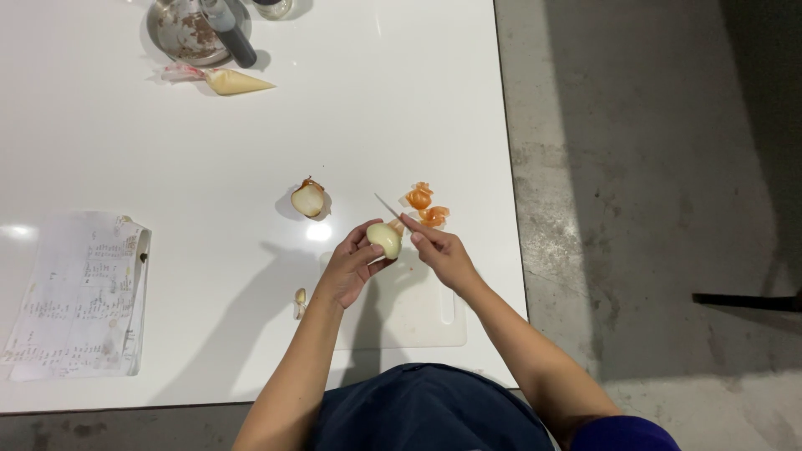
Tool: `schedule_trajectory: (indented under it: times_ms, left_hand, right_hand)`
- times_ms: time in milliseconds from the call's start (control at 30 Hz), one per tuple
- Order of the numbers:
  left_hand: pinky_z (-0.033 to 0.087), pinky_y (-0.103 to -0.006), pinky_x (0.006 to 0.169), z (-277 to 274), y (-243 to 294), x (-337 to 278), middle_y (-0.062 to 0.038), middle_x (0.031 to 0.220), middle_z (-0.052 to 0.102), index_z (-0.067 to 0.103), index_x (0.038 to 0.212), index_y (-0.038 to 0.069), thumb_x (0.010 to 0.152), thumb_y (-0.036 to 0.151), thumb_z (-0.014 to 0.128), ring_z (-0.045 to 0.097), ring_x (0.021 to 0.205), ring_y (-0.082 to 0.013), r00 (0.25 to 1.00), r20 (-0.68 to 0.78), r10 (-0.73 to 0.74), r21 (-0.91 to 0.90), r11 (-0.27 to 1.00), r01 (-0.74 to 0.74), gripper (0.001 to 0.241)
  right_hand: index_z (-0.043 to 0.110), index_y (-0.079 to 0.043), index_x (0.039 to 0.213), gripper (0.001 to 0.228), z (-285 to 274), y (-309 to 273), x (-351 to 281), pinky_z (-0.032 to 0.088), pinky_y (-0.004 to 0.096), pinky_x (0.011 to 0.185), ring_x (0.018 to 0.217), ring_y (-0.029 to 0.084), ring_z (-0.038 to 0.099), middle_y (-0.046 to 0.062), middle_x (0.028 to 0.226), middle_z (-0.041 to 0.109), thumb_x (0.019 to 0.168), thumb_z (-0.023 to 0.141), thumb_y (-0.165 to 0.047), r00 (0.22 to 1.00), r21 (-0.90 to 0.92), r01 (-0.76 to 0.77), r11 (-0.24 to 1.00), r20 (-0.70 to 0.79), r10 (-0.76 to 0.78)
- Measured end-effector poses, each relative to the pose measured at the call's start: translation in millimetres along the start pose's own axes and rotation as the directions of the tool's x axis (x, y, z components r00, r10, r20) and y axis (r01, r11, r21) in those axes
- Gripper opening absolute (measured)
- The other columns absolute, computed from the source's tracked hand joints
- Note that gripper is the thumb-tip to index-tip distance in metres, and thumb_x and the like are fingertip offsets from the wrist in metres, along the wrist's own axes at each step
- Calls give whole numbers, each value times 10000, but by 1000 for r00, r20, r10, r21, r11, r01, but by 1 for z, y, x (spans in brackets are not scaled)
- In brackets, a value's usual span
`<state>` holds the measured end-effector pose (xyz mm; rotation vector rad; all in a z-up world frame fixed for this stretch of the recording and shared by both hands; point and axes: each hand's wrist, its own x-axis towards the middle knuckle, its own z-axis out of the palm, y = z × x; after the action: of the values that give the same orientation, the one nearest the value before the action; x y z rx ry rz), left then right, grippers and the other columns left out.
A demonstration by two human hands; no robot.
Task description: Cutting an onion into slices on a small cutting board using a kitchen knife.
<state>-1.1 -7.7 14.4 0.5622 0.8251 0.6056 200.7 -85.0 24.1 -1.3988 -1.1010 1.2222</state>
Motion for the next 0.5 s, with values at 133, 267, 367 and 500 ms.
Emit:
schedule_trajectory:
  times_ms: [133, 267, 367, 500]
  left_hand:
    - [599, -427, 1008, -3, -1, -10, -106, 1282, 655, 511, 1439, 50, 802, 80, 749, 681, 1138, -230, 999, 48, -22, 1, 1000, 22, 681]
    - [603, -429, 987, -10, -1, -21, -122, 1284, 670, 498, 1450, 24, 799, 70, 736, 692, 1113, -229, 994, 108, -9, -72, 997, 17, 695]
    - [594, -399, 974, -21, -7, -23, -130, 1307, 669, 489, 1458, 31, 816, 74, 714, 689, 1117, -246, 996, 87, -11, -66, 998, 16, 682]
    - [582, -397, 940, -31, -17, -28, -178, 1281, 664, 491, 1460, 34, 848, 104, 700, 693, 1079, -319, 999, 12, -43, -71, 997, 44, 651]
  right_hand:
    - [617, -214, 1477, 465, -5, 8, 3, 357, 196, 548, 603, 38, 371, -81, 685, 443, 1034, 579, -349, 974, 113, -216, 970, -39, 222]
    - [595, -219, 1474, 470, -12, 30, 14, 317, 201, 475, 538, 37, 343, -81, 618, 402, 1024, 572, -352, 929, 217, -340, 915, -75, 363]
    - [593, -221, 1467, 472, -19, 40, 34, 288, 209, 456, 522, 45, 315, -79, 611, 384, 1020, 550, -367, 919, 175, -362, 916, -95, 382]
    - [643, -185, 1448, 499, -34, 80, 68, 378, 247, 519, 571, 59, 413, -56, 676, 509, 1018, 548, -419, 900, -27, -423, 906, -131, 416]
